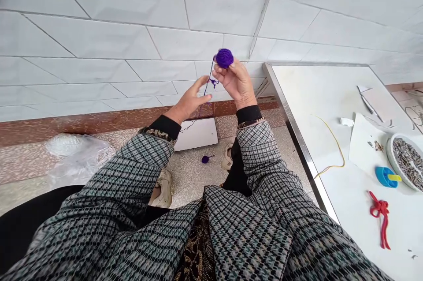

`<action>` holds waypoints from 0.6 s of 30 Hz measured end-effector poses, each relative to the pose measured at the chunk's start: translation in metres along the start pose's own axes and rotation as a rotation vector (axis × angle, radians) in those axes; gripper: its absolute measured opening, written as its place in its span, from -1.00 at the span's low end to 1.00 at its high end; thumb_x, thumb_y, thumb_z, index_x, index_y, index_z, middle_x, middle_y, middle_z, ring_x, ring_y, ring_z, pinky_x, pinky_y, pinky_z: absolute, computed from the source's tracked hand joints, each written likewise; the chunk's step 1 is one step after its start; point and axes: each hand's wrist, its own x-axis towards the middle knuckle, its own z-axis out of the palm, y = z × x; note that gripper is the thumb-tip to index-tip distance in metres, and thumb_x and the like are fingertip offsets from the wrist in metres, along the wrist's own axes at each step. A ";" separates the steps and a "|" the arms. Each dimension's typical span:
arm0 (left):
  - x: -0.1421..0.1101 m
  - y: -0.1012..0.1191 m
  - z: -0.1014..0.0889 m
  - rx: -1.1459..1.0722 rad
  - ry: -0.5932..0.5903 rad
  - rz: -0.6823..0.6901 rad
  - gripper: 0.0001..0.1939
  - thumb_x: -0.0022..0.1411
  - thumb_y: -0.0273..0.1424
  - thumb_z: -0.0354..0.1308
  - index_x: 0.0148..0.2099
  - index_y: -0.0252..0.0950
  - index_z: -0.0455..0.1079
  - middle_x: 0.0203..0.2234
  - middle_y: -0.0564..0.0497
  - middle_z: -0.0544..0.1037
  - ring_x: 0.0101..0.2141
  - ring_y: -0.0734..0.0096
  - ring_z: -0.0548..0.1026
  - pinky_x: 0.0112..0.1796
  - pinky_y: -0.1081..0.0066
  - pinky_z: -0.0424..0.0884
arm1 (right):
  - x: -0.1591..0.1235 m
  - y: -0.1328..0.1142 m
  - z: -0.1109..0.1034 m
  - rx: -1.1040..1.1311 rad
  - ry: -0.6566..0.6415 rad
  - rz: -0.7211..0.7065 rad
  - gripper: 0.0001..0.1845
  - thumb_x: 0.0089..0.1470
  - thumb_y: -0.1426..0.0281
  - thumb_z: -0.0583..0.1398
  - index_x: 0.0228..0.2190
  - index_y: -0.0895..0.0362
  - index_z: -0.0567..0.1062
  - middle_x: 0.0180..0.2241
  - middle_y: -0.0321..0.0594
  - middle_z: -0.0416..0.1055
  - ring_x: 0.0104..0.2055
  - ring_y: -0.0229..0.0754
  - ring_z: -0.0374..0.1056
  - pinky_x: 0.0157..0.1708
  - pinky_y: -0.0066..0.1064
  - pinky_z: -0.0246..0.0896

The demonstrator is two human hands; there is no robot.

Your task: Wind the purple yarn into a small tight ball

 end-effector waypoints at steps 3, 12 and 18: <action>0.002 0.005 0.011 -0.078 -0.153 -0.057 -0.71 0.49 -0.19 0.23 0.05 -0.30 0.53 -0.34 -0.06 0.66 -0.20 0.18 0.70 0.10 0.15 0.64 | 0.000 -0.003 0.001 0.017 0.102 -0.037 -0.60 0.08 0.00 0.44 -0.29 -0.04 0.46 -0.10 -0.17 0.60 0.19 -0.01 0.45 0.35 -0.07 0.47; -0.062 -0.061 -0.056 0.449 -0.432 -0.325 -0.50 0.41 0.00 -0.06 -0.16 -0.23 0.56 -0.24 -0.16 0.72 -0.17 0.11 0.66 -0.04 0.26 0.59 | 0.009 -0.004 -0.023 0.098 0.112 -0.125 -0.50 0.16 -0.09 0.49 -0.17 -0.06 0.46 -0.02 -0.15 0.57 0.31 0.09 0.53 0.23 0.07 0.70; -0.095 -0.086 -0.114 0.614 -0.571 -0.489 -0.38 0.19 0.15 0.02 -0.17 -0.24 0.66 -0.10 -0.26 0.80 0.04 -0.17 0.73 0.16 0.10 0.63 | 0.004 -0.001 -0.005 0.071 0.126 -0.077 -0.51 0.26 -0.13 0.42 -0.15 -0.04 0.48 0.05 -0.18 0.61 0.34 0.04 0.53 0.34 0.08 0.63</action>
